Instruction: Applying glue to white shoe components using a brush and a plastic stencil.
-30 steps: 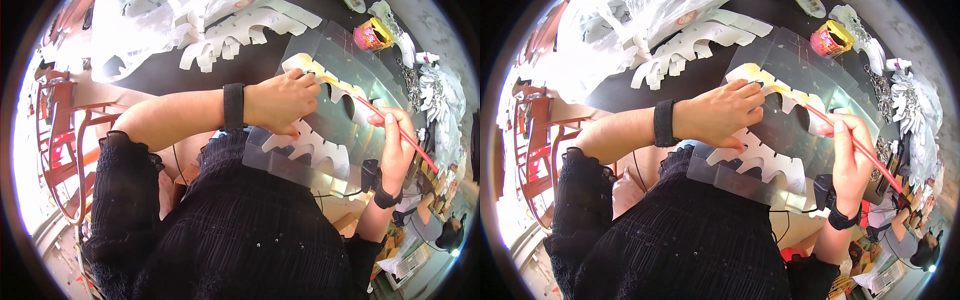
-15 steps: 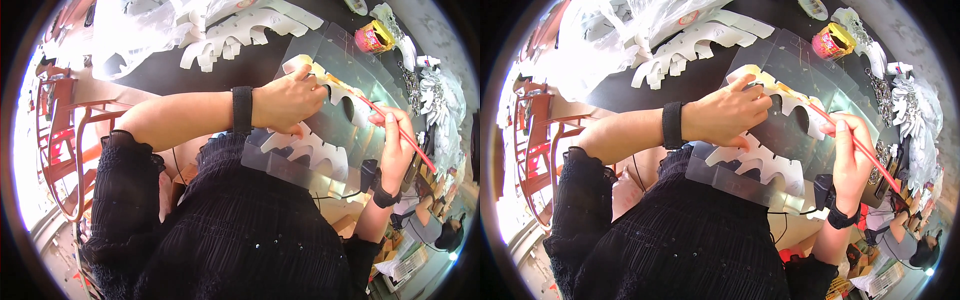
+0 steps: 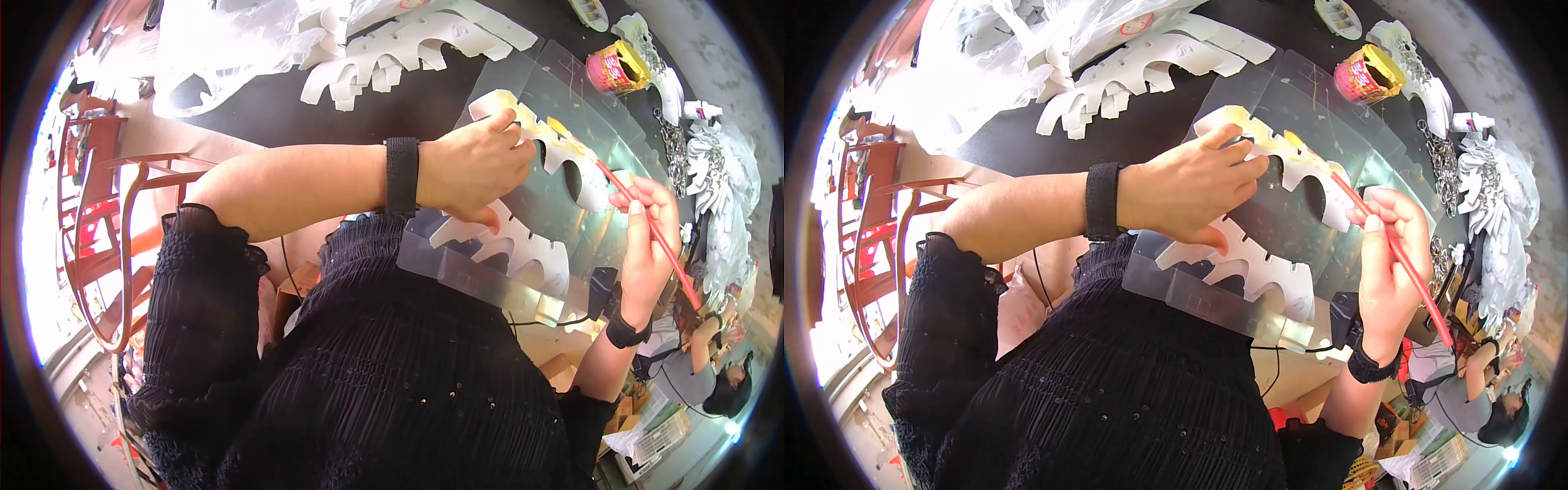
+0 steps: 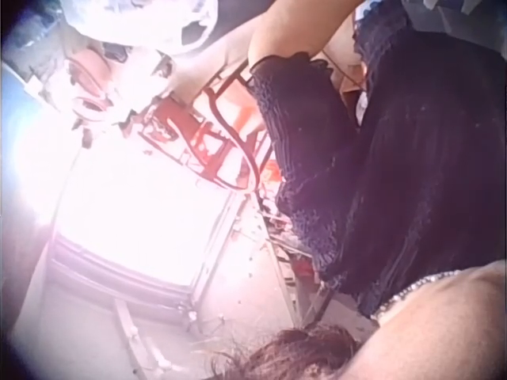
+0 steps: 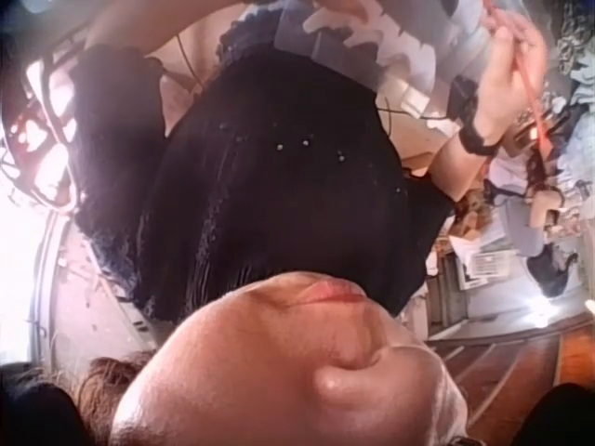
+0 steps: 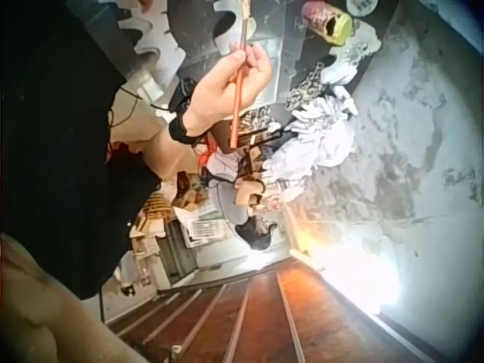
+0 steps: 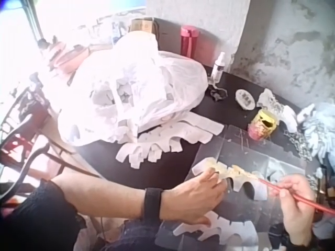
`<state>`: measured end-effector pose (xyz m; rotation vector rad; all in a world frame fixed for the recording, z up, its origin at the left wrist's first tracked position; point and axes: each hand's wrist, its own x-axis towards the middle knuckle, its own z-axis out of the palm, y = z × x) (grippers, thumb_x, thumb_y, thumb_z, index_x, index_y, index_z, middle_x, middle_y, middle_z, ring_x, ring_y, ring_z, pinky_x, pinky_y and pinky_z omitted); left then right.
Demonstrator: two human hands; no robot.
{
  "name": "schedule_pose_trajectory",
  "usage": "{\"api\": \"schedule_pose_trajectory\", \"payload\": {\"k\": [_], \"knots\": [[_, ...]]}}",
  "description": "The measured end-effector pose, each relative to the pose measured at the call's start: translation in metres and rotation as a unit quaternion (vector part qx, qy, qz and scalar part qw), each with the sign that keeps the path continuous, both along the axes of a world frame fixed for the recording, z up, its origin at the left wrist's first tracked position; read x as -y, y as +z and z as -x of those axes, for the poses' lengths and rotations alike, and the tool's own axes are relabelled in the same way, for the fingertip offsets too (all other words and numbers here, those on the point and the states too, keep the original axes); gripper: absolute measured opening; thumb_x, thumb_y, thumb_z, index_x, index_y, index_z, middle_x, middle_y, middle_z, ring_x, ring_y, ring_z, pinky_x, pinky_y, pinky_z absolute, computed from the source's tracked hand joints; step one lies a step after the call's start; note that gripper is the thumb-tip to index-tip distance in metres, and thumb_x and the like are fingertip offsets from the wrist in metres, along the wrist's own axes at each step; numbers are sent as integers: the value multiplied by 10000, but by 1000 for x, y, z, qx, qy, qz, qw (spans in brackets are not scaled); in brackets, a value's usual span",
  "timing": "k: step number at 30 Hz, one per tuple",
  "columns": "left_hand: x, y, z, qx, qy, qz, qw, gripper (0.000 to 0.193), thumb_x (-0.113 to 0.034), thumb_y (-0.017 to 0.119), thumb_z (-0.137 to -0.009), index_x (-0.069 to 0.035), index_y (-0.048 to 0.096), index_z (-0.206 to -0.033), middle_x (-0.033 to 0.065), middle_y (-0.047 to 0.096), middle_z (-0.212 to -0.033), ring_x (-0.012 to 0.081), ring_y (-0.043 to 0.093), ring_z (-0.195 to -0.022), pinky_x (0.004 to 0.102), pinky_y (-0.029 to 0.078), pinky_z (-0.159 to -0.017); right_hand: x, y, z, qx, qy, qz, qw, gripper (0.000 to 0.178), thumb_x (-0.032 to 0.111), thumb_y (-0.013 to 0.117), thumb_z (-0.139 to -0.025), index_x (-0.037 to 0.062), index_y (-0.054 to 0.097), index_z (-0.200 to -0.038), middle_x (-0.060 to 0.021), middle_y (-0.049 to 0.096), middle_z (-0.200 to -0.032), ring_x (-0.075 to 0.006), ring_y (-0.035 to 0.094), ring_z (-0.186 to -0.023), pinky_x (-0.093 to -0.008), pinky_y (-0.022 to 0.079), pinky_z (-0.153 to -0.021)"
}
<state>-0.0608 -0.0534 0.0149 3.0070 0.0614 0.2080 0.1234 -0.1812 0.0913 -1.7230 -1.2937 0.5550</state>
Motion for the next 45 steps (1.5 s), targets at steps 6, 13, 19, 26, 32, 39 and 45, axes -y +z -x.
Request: {"api": "schedule_pose_trajectory", "payload": {"k": [6,13,19,26,32,39,45], "knots": [[0,2,0,-21,-2,9,1000,671,-533,658,-640,48,586,-967,143,482,-1104,246,436,-1066,390,245,-979,4,-3,-8,13,26,18,999,116,11,441,-884,-38,528,-943,-96,601,-838,-137,591,-795,-255,452,-760],[0,0,2,-15,-3,0,1000,661,-529,658,-635,48,587,-951,151,483,-1107,247,431,-1078,381,252,-968,3,-1,-6,-19,7,23,1000,116,21,435,-892,-34,530,-931,-102,609,-830,-135,594,-779,-256,453,-753],[0,1,3,-15,-4,6,1000,671,-535,660,-625,51,587,-945,158,482,-1107,255,430,-1075,375,259,-961,5,3,-12,-28,31,13,999,124,18,427,-894,-36,530,-938,-104,604,-825,-151,598,-770,-269,463,-747],[0,-1,3,-2,1,-9,1000,674,-538,661,-622,51,587,-944,160,480,-1099,256,426,-1069,376,269,-953,-4,-9,-5,-26,19,15,999,125,26,433,-896,-46,523,-946,-106,601,-824,-151,598,-763,-264,460,-751],[0,-1,3,1,-3,-2,1000,668,-532,659,-632,53,587,-946,161,480,-1094,260,423,-1078,383,267,-957,-7,-10,1,-27,20,6,999,120,36,436,-898,-39,527,-921,-103,602,-824,-138,590,-767,-260,456,-749],[-1,1,3,-12,-6,12,1000,676,-530,657,-639,62,583,-958,177,475,-1129,262,423,-1082,383,266,-959,2,-2,-9,-8,18,20,1000,123,47,436,-900,-37,526,-909,-103,603,-814,-136,582,-750,-259,459,-732],[-3,1,3,-7,-12,33,999,676,-527,662,-635,71,586,-942,178,481,-1124,261,423,-1077,382,285,-940,2,-4,-10,-3,26,28,999,139,58,434,-904,-43,528,-923,-103,605,-820,-141,587,-747,-266,464,-732]]}}
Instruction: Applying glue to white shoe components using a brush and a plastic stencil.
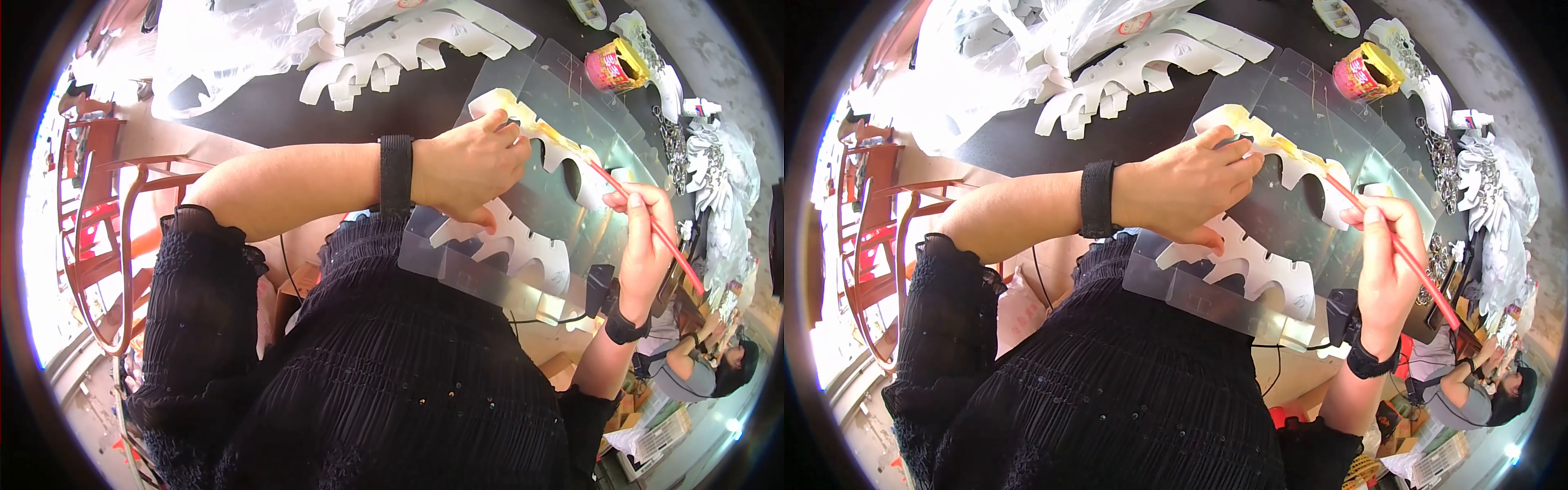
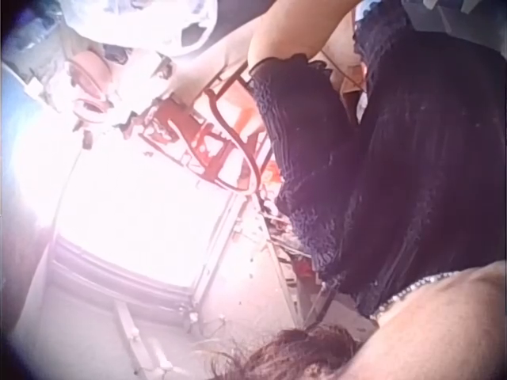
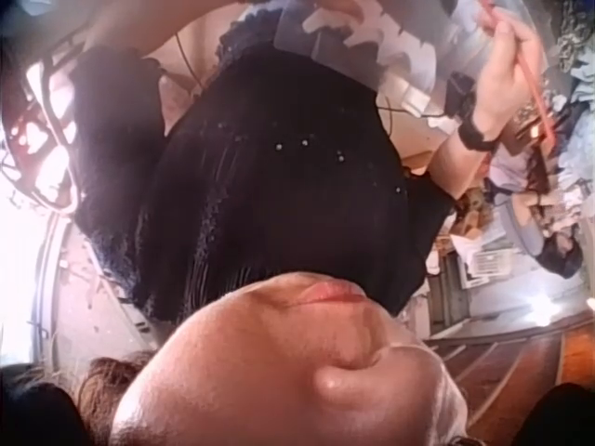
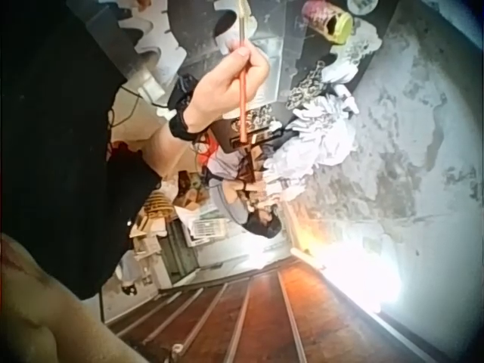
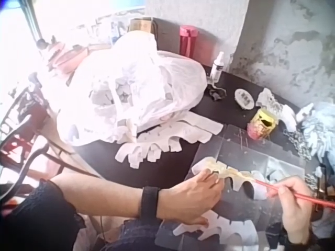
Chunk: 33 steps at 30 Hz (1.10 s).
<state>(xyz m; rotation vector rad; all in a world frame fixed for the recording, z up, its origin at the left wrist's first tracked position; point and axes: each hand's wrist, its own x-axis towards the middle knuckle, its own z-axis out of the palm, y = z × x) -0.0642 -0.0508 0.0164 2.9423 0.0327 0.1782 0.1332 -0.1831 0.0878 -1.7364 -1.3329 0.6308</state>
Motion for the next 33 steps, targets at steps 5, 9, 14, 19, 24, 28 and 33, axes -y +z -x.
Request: {"api": "schedule_pose_trajectory", "payload": {"k": [5,9,14,19,24,28,33], "knots": [[-1,3,-3,2,-19,34,999,659,-519,677,-620,73,592,-896,177,499,-1081,259,426,-1053,357,312,-914,2,2,0,-12,-24,-4,1000,129,50,431,-904,-32,529,-924,-99,604,-812,-145,595,-748,-262,465,-731],[7,6,-12,-36,-10,41,998,620,-497,694,-612,67,588,-846,160,509,-962,244,451,-956,314,374,-833,9,4,-7,-30,-18,13,999,126,45,426,-904,-34,524,-918,-101,604,-823,-146,593,-763,-266,468,-741],[12,9,-21,-73,3,43,996,600,-487,699,-614,58,586,-837,141,499,-897,226,474,-861,290,434,-707,7,5,-6,-1,-8,12,1000,124,44,427,-899,-33,524,-910,-101,606,-807,-155,595,-755,-275,467,-733],[19,14,-27,-76,7,-12,997,613,-505,697,-613,36,587,-878,142,492,-999,240,494,-842,307,456,-610,14,7,-14,-23,-36,13,999,124,48,433,-898,-32,528,-903,-99,607,-802,-152,592,-742,-270,462,-728],[20,11,-27,-63,0,-36,997,658,-526,691,-608,-6,565,-991,135,483,-1076,241,498,-844,299,444,-639,6,1,-6,-30,-8,-3,1000,127,53,432,-901,-27,530,-917,-99,605,-805,-151,592,-746,-269,461,-733],[22,9,-27,-77,12,-31,996,679,-538,683,-608,-42,547,-1051,140,479,-1111,245,496,-857,302,430,-668,11,1,-14,-30,-3,2,1000,125,54,434,-904,-25,529,-922,-99,605,-813,-153,595,-759,-263,460,-738],[20,6,-26,-50,9,-17,999,677,-534,684,-609,-31,547,-1040,146,474,-1140,244,477,-927,308,424,-710,6,2,-9,-2,-23,-8,1000,122,54,436,-904,-25,529,-911,-95,606,-814,-148,595,-757,-262,460,-738]]}}
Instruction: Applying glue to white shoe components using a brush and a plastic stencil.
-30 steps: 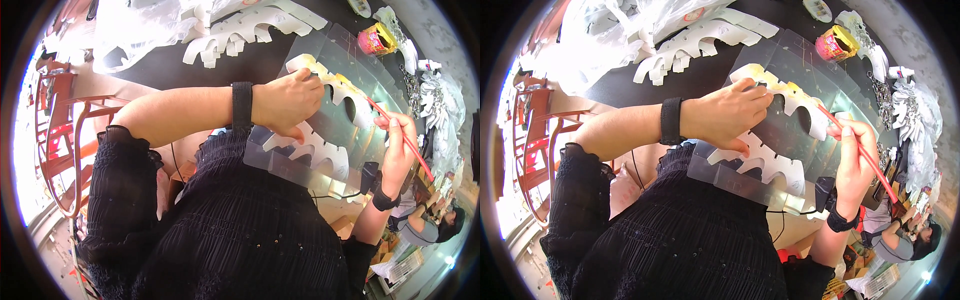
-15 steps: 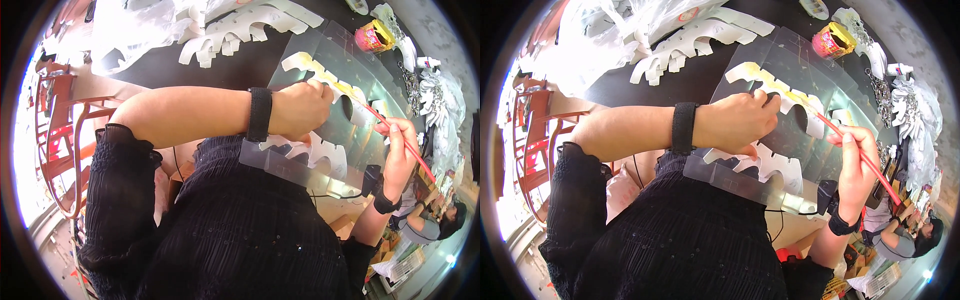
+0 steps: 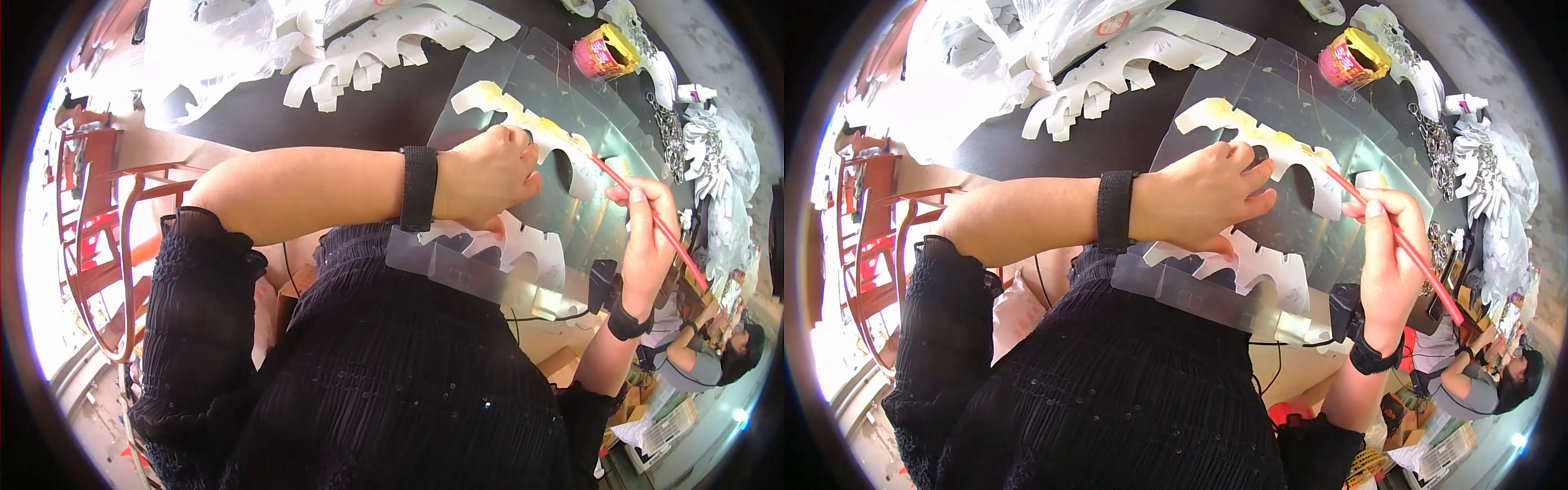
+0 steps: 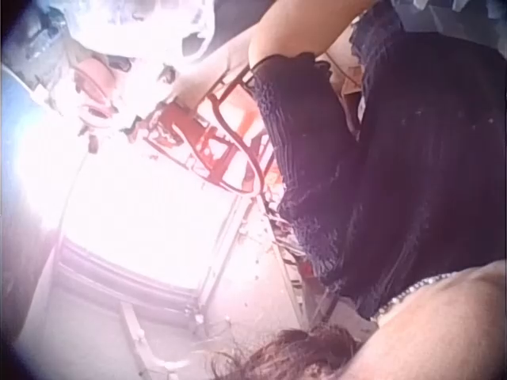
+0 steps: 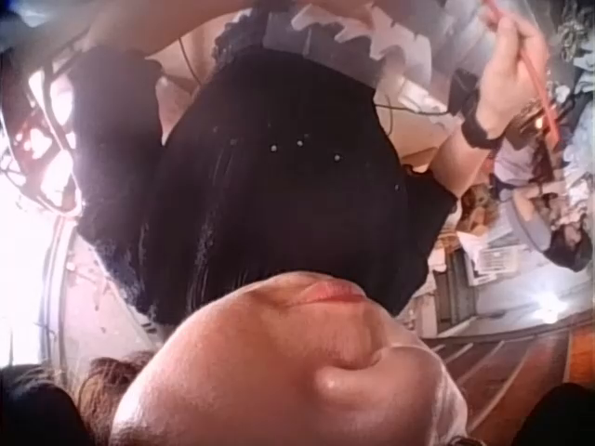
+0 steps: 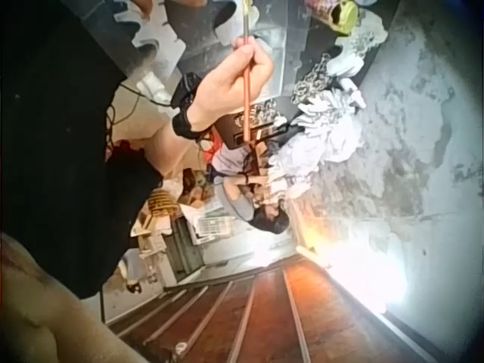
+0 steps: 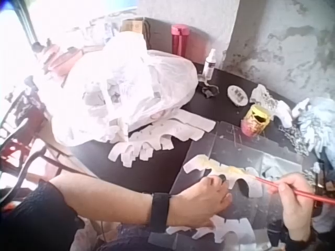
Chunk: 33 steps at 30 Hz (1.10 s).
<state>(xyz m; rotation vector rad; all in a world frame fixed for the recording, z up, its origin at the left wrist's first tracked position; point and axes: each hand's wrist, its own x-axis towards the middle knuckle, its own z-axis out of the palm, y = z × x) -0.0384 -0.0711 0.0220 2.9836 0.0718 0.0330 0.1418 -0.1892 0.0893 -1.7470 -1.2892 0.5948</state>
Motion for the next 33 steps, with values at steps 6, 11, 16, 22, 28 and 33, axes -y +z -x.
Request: {"api": "schedule_pose_trajectory", "payload": {"k": [6,11,16,22,28,33], "knots": [[-1,-5,0,25,-13,22,999,664,-503,696,-617,-4,542,-1026,176,458,-1164,270,428,-1059,328,407,-815,5,5,-2,-6,3,28,1000,111,31,432,-896,-29,525,-904,-95,600,-817,-143,596,-750,-255,463,-723],[-1,-7,3,33,-9,43,998,639,-481,706,-615,0,543,-1003,192,450,-1166,285,427,-1065,344,403,-841,0,4,2,14,12,16,1000,108,34,435,-896,-28,523,-901,-91,598,-815,-137,591,-754,-248,455,-717],[-1,-7,2,32,-17,43,998,628,-478,713,-598,-3,549,-974,184,456,-1137,284,447,-1009,345,420,-811,7,11,-5,2,5,23,1000,108,39,442,-896,-29,525,-904,-90,597,-810,-136,593,-751,-252,459,-719],[-1,-7,-2,37,-19,16,999,662,-485,715,-591,19,534,-980,157,474,-1070,262,461,-970,322,440,-762,7,8,-3,19,-3,23,1000,119,47,438,-900,-31,528,-910,-93,598,-807,-140,592,-746,-261,467,-737],[-5,-3,-7,-1,-12,24,1000,690,-490,708,-602,51,532,-994,121,484,-1034,224,471,-956,304,449,-743,5,7,-2,19,3,10,1000,122,48,439,-900,-34,528,-911,-95,600,-803,-141,593,-747,-266,474,-731],[-3,-2,-11,18,-21,50,998,645,-488,700,-615,56,563,-932,101,501,-944,221,472,-941,306,454,-717,5,4,-4,22,-25,7,999,120,36,432,-901,-33,530,-909,-94,601,-801,-141,596,-744,-264,475,-728]]}}
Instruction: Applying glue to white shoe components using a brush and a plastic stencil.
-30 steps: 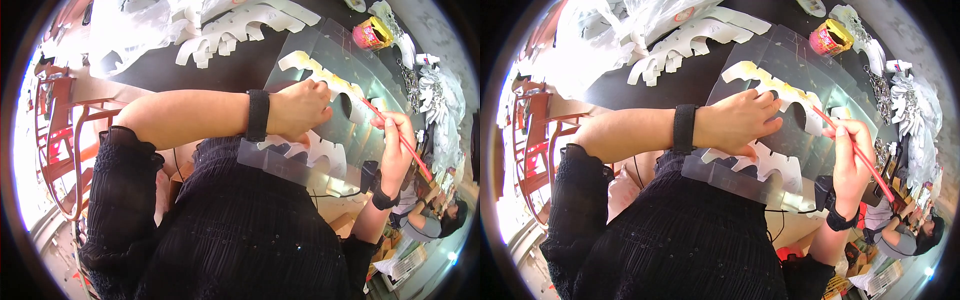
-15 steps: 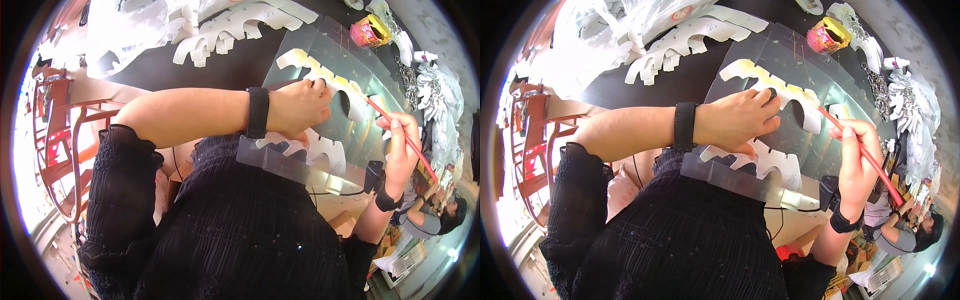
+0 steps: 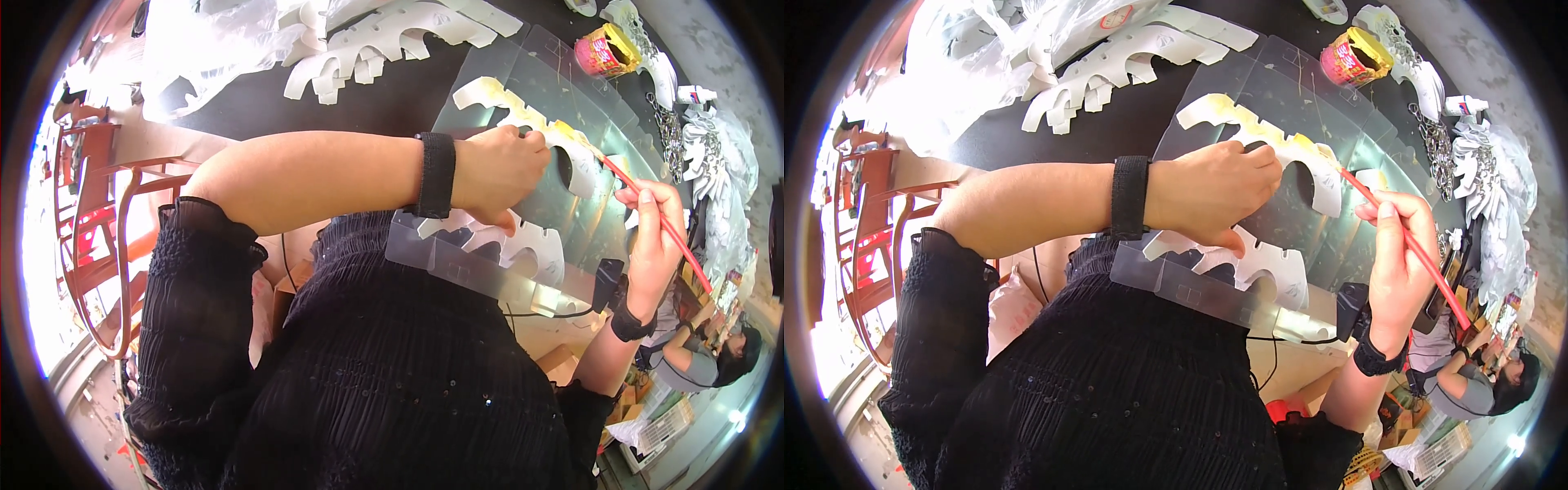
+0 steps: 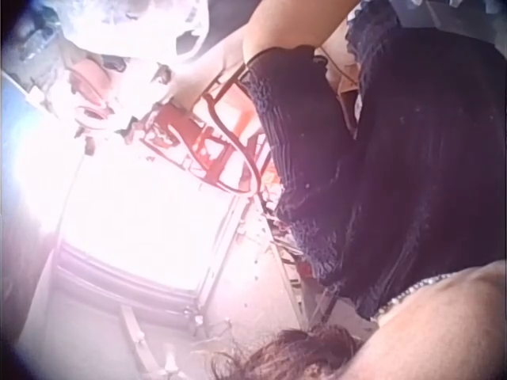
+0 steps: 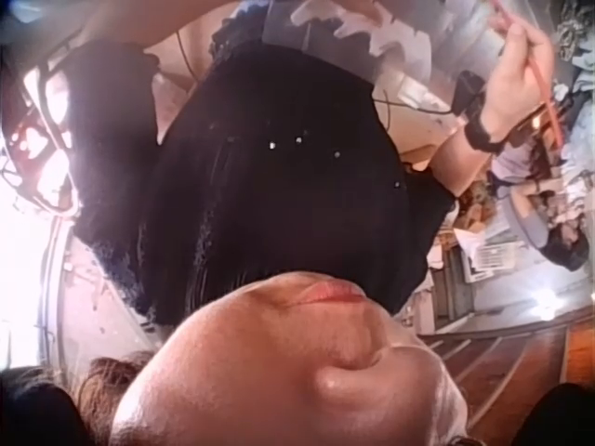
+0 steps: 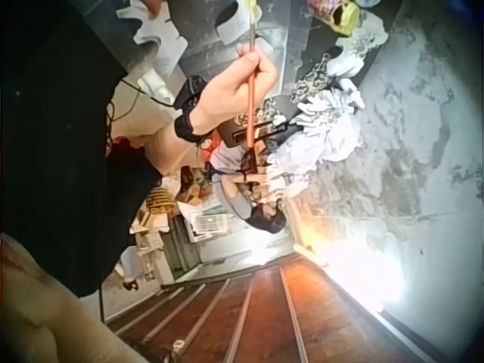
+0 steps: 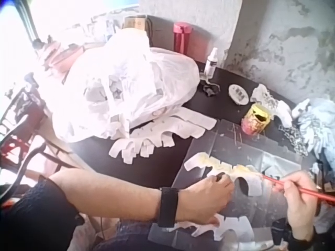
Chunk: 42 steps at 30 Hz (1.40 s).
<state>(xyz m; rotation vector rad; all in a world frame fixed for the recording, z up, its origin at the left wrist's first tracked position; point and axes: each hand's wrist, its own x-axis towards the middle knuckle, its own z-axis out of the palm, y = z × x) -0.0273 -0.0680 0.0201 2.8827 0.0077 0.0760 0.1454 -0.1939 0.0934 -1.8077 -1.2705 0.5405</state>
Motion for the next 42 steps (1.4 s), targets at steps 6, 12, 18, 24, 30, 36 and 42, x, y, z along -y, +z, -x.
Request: {"api": "schedule_pose_trajectory", "payload": {"k": [6,12,18,24,30,36,42], "knots": [[0,-1,-7,2,-7,39,999,557,-458,709,-626,57,600,-807,106,508,-901,234,475,-931,308,459,-696,4,2,-3,-3,11,16,1000,124,46,430,-903,-31,527,-891,-92,599,-790,-136,588,-736,-260,467,-723],[3,-5,-9,3,4,32,999,538,-442,720,-624,58,606,-788,106,503,-911,241,478,-920,314,461,-676,-4,-1,1,-14,14,-1,1000,134,64,438,-903,-34,524,-878,-87,592,-780,-137,581,-724,-260,465,-712],[5,3,-7,-13,-7,-19,1000,548,-481,702,-624,39,625,-778,101,492,-952,218,466,-900,287,441,-633,0,4,-5,-23,0,6,1000,138,73,435,-907,-25,528,-875,-80,591,-778,-130,577,-715,-259,465,-709],[7,1,-9,-11,1,-70,997,613,-550,666,-619,30,631,-814,106,485,-986,202,449,-875,269,422,-613,1,-1,-4,-7,-7,2,1000,138,74,439,-906,-28,532,-898,-83,592,-780,-129,579,-717,-255,456,-705],[7,-2,-13,-15,0,-71,997,644,-563,650,-622,39,623,-851,116,517,-993,196,451,-887,262,423,-616,-1,2,0,10,6,7,1000,125,58,442,-901,-30,531,-901,-80,595,-778,-136,591,-719,-252,464,-713],[5,1,-13,-19,-5,-53,998,658,-564,648,-626,45,617,-872,131,526,-1025,200,454,-906,259,424,-631,5,4,-8,-1,-30,-5,1000,121,51,439,-902,-29,530,-896,-80,591,-781,-136,590,-721,-244,467,-699],[9,-3,-10,-9,8,-79,997,660,-560,653,-620,43,615,-887,137,518,-1039,210,449,-932,263,422,-647,10,4,-9,-36,-16,16,999,132,68,439,-905,-31,523,-881,-88,586,-781,-148,592,-712,-262,470,-692]]}}
